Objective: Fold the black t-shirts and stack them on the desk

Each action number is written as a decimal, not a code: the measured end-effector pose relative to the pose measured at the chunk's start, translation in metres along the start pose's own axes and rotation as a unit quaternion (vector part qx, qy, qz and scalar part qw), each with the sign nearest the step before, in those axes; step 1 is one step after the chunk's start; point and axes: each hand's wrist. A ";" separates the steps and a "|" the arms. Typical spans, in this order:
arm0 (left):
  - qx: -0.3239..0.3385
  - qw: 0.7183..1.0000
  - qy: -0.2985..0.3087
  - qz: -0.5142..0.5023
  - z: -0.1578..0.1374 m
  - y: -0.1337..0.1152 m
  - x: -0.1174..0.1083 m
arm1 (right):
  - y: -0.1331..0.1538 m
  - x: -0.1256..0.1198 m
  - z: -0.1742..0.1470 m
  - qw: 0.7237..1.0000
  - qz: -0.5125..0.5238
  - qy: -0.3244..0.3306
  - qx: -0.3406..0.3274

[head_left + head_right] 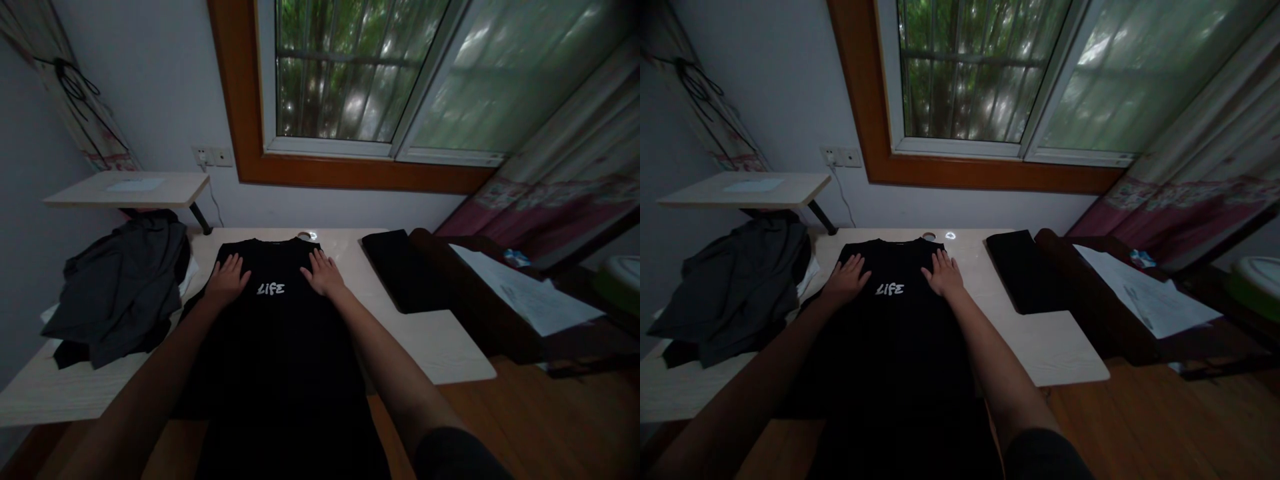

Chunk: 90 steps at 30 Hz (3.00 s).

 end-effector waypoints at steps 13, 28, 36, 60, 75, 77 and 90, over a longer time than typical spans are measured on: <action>-0.007 1.000 0.015 -0.024 0.033 0.016 0.007 | -0.014 -0.006 0.018 1.000 -0.001 0.000 0.009; -0.011 1.000 0.016 -0.024 0.031 0.014 0.005 | -0.022 0.004 -0.030 0.999 -0.026 -0.027 0.019; -0.012 0.999 0.014 -0.029 0.028 0.011 0.002 | -0.034 0.007 -0.083 0.998 -0.031 -0.049 -0.022; 0.021 0.991 -0.134 0.010 -0.077 0.027 -0.002 | -0.037 0.005 -0.114 0.993 0.002 -0.104 -0.060; -0.055 0.986 -0.154 -0.001 -0.099 0.026 0.007 | -0.037 0.004 -0.116 0.993 0.005 -0.092 -0.075; -0.057 0.987 -0.148 -0.002 -0.100 0.027 0.010 | -0.037 0.004 -0.116 0.993 0.004 -0.094 -0.076; -0.063 0.992 -0.104 0.016 -0.097 0.025 0.012 | -0.036 0.007 -0.114 0.992 -0.014 -0.102 -0.078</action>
Point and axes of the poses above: each hand's wrist, its own z-axis towards the middle knuckle, its own x-axis out of the palm, y = z × x, and after that the axes turned 7 degrees about y, right-handed
